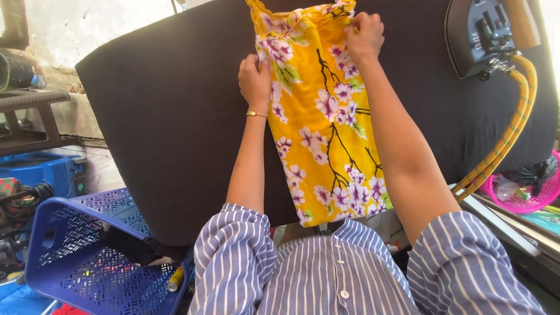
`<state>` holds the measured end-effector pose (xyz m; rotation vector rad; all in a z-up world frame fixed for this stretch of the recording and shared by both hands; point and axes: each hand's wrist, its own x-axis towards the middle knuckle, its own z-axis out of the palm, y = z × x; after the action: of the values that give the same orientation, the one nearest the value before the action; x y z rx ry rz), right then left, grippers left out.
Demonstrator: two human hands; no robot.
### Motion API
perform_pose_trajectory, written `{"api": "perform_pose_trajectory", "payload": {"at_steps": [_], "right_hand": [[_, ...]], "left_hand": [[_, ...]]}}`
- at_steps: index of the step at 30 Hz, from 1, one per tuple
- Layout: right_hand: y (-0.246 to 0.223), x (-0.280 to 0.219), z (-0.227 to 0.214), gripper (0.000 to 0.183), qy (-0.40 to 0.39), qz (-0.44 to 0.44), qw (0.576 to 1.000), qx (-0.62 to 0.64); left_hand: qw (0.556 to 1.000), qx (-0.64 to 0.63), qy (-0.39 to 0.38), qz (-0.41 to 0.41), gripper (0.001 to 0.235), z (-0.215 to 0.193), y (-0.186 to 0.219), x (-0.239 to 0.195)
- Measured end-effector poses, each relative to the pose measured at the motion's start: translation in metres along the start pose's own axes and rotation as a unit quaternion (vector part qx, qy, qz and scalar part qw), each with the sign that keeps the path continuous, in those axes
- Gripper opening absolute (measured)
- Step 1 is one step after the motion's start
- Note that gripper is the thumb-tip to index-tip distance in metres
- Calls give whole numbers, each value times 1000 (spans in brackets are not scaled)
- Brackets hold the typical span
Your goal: Ironing and folding a yellow floral dress on an ironing board.
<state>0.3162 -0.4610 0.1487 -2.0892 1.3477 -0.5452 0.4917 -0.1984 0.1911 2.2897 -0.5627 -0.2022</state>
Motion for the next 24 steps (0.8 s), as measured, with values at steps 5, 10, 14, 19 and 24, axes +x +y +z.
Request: {"api": "perform_pose_trajectory", "payload": {"at_steps": [5,10,14,19,24], "right_hand": [[16,24,0,7,148,-76,946,278],[37,4,-35,23,5,-125,977,174],[79,-134,-119,28,11,-105,994,7],[121,-375,-188,38,-45,158,985,-51],[104,-444,-200,50,-126,293,947,39]], "left_hand": [[990,-69,71,103,20,-5,28,15],[997,0,9,72,10,27,-12,29],[991,-100,81,35,65,33,-38,13],[990,-85,-34,-111,73,30,-64,11],[980,-110,-126,-109,57,-56,-17,-113]]}}
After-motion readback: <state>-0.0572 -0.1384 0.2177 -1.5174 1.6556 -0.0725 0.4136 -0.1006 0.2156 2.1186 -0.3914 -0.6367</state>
